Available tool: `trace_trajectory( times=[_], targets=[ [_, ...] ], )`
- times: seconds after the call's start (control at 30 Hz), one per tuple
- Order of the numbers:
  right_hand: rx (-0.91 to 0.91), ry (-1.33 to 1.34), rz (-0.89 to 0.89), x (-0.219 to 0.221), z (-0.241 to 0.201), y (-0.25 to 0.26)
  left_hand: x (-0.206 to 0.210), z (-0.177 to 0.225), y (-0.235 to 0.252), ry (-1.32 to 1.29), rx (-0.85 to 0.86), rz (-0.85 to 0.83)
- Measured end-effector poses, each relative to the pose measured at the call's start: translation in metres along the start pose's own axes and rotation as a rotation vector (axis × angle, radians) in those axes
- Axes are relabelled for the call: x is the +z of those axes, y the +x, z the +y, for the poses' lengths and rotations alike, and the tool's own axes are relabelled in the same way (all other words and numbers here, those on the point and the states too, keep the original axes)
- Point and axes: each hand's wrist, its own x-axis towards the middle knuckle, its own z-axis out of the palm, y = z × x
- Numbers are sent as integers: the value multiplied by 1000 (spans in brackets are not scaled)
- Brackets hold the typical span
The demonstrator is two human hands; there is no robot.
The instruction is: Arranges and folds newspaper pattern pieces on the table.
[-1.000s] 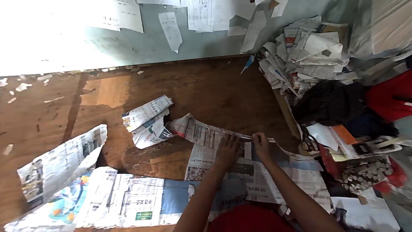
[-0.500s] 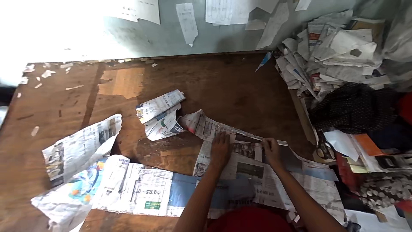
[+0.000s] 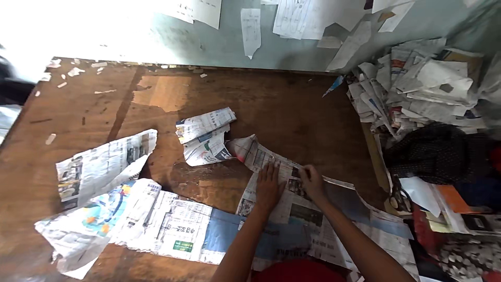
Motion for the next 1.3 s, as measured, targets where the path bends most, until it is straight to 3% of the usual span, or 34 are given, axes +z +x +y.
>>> trace_trajectory(
  times=[0.2, 0.4, 0.8, 1.3],
  targets=[
    [65, 134, -113, 39, -16, 37, -3, 0, 0, -21, -27, -20],
    [148, 174, -151, 37, -12, 42, -7, -2, -1, -63, -29, -48],
    [0, -212, -127, 52, -26, 33, -12, -11, -4, 67, -80, 3],
    [7, -459, -234, 52, -42, 37, -9, -12, -4, 119, -62, 11]
  ],
)
